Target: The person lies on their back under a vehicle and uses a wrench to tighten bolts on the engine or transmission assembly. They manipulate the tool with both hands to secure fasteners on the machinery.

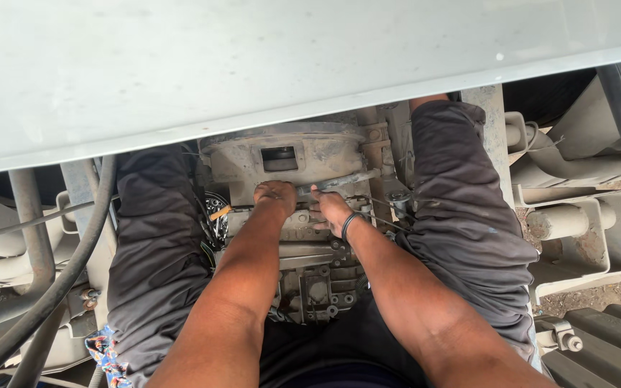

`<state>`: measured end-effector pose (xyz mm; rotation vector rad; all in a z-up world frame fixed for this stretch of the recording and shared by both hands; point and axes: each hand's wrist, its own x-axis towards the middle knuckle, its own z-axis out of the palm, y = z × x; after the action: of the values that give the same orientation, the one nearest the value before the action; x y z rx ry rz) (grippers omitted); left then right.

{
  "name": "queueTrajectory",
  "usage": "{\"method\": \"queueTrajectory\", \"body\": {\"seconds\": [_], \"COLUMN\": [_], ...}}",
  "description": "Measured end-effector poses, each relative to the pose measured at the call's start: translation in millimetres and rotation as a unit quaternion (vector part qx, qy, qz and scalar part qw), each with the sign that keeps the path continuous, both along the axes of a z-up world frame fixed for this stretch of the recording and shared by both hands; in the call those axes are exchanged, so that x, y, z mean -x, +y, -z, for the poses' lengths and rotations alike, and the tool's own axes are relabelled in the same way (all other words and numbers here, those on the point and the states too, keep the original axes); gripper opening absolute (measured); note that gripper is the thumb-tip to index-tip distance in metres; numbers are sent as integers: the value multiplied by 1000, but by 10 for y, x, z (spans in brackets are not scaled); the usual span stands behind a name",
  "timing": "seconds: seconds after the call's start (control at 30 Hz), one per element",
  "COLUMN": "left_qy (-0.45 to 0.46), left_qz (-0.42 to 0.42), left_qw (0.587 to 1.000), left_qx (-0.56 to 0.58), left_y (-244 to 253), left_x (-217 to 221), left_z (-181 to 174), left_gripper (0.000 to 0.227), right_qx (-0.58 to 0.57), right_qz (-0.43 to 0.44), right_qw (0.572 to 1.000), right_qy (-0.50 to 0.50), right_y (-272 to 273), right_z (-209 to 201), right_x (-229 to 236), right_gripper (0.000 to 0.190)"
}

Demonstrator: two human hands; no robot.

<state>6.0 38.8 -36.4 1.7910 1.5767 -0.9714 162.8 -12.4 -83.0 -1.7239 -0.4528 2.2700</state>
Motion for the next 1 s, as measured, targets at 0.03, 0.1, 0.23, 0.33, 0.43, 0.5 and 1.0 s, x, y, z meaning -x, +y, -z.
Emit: {"method": "queueTrajectory", "body": {"seconds": [0.03, 0.1, 0.23, 0.33, 0.43, 0.5, 1.0], "left_qy": [-1, -1, 11, 20, 13, 14, 14], "left_qz": [-4, -6, 12, 12, 0, -3, 22], "left_qw": [1000, 1000, 1000, 999, 1000, 999, 999], "left_qx": [0, 7, 21, 21, 23, 31, 20], "left_y": [22, 41, 52, 38, 31, 63, 131], "left_x": [-9, -26, -56, -49, -50, -69, -57], "left_z": [-46, -110, -141, -138, -163, -187, -179], "left_gripper": [33, 33, 32, 32, 31, 30, 30], "right_qx": [1, 4, -9, -15, -17, -20, -56], "right_qz": [1, 17, 65, 86, 94, 92, 93], "right_qw": [1000, 999, 995, 991, 991, 991, 989], "right_qy": [7, 28, 77, 98, 96, 90, 101], "right_y": [4, 2, 40, 61, 33, 50, 69], "right_z": [4, 37, 122, 139, 100, 62, 66], "right_x": [26, 52, 89, 102, 112, 106, 88], "right_gripper": [76, 80, 86, 87, 88, 89, 90]}}
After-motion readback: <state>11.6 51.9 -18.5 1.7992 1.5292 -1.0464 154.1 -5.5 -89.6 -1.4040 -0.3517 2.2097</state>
